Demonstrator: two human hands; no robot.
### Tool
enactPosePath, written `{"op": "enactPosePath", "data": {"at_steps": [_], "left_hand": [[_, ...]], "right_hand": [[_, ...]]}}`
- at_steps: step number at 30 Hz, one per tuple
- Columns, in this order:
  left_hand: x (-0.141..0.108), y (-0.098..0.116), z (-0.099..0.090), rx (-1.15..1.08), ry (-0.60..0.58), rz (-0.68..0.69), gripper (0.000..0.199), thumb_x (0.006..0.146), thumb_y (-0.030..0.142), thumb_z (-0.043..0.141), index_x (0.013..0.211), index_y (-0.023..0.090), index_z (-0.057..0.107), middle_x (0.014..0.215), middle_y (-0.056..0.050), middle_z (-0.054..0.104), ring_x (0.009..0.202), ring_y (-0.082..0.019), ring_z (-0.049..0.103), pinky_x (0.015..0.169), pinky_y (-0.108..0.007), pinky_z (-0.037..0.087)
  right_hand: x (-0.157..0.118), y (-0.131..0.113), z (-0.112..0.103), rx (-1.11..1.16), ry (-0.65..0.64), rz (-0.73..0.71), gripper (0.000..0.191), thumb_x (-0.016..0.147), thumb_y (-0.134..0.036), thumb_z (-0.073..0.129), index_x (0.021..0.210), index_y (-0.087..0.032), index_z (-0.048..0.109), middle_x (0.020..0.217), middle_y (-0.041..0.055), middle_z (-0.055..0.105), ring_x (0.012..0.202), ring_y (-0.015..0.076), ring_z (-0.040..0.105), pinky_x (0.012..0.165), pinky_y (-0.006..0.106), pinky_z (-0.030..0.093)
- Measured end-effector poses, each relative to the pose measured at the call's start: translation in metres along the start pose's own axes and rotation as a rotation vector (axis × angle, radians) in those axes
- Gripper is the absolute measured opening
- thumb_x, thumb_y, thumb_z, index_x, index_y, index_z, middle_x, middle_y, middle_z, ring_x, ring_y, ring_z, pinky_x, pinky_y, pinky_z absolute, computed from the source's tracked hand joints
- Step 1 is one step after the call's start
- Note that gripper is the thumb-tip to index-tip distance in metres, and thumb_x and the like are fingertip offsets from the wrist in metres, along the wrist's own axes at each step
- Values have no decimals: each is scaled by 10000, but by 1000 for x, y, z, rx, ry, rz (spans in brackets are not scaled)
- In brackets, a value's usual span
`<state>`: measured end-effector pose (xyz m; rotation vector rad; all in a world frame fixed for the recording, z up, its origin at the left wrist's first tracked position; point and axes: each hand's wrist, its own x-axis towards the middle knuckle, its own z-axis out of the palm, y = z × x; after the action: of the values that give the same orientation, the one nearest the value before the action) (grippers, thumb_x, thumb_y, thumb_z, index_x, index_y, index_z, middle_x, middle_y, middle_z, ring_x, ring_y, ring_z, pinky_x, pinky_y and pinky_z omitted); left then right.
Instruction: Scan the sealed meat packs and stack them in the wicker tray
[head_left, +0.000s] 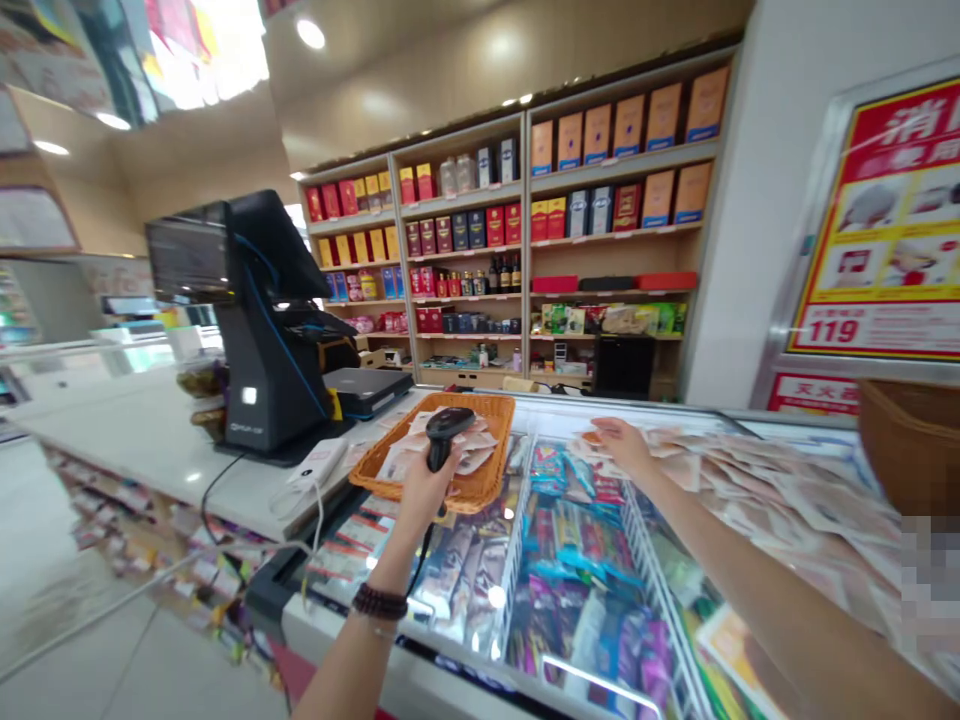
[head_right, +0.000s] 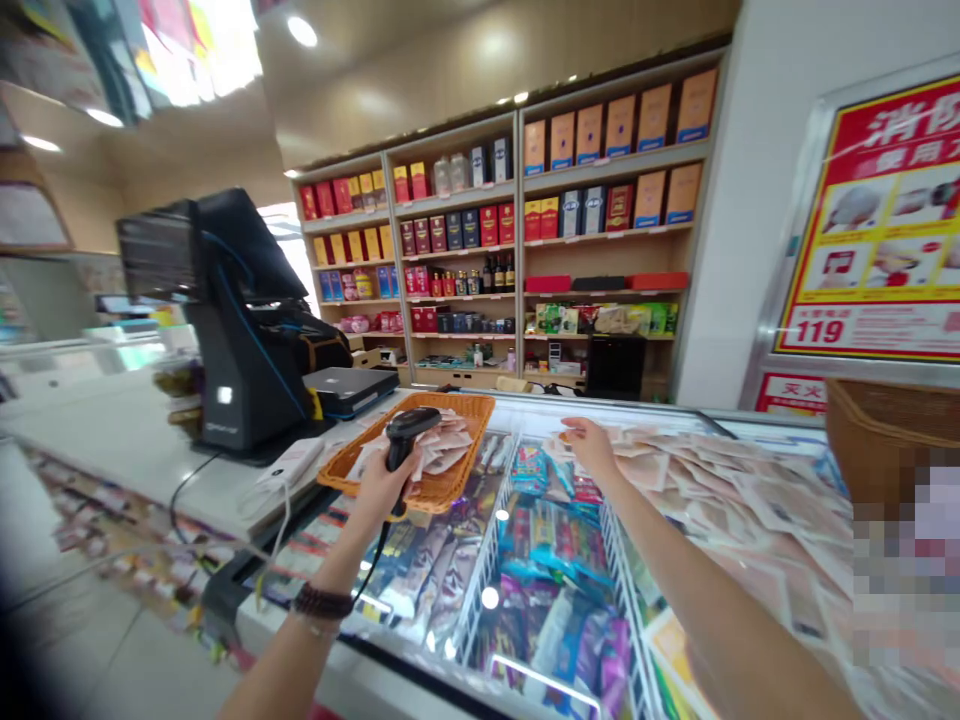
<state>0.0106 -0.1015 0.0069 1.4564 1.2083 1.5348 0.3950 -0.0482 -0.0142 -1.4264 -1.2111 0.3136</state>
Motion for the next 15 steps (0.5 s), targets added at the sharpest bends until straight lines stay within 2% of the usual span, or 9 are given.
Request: {"op": "enactPosePath", "data": {"at_steps": [5, 8, 11, 13, 15], "left_hand": [[-14, 9, 76, -102, -238, 13, 512, 729, 656, 828, 873, 208, 627, 517, 74, 510, 388, -110, 480, 437, -241, 479], [-28, 15, 113, -136, -372, -27, 507, 720, 622, 849, 894, 193, 643, 514, 72, 517, 400, -114, 501, 445, -240, 497], [-39, 11, 138, -130, -453, -48, 471, 742, 572, 861, 925, 182, 668, 506, 72, 519, 404, -122, 515, 442, -239, 502], [-44, 3, 148, -128, -468, -63, 451, 748, 549, 869, 939, 187, 677, 526, 71, 530, 410, -125, 525, 446, -243, 509], [-46, -6, 153, -124, -467, -85, 434, 750, 542, 874, 921, 198, 671, 545, 66, 536, 418, -129, 539, 448, -245, 506]], "right_hand": [[-15, 23, -106, -499, 233, -127, 344, 884, -259, 591, 1160, -174, 778, 1260, 183, 775, 1269, 357, 687, 1156, 554, 489], [-33, 36, -150, -766, 363, -61, 516, 939, -355, 634, 1397, -128, 696, 1522, 274, 626, 1470, 455, 526, 1194, 639, 406], [-53, 49, -169, -933, 359, 141, 728, 919, -530, 726, 1526, -139, 633, 1658, 334, 474, 1516, 582, 425, 1135, 738, 383], [-63, 55, -172, -1006, 292, 213, 730, 917, -542, 738, 1535, -165, 643, 1600, 353, 532, 1449, 602, 496, 1088, 763, 393], [-68, 59, -170, -1071, 258, 186, 606, 970, -456, 674, 1517, -196, 669, 1487, 344, 633, 1333, 563, 613, 1041, 739, 432]]}}
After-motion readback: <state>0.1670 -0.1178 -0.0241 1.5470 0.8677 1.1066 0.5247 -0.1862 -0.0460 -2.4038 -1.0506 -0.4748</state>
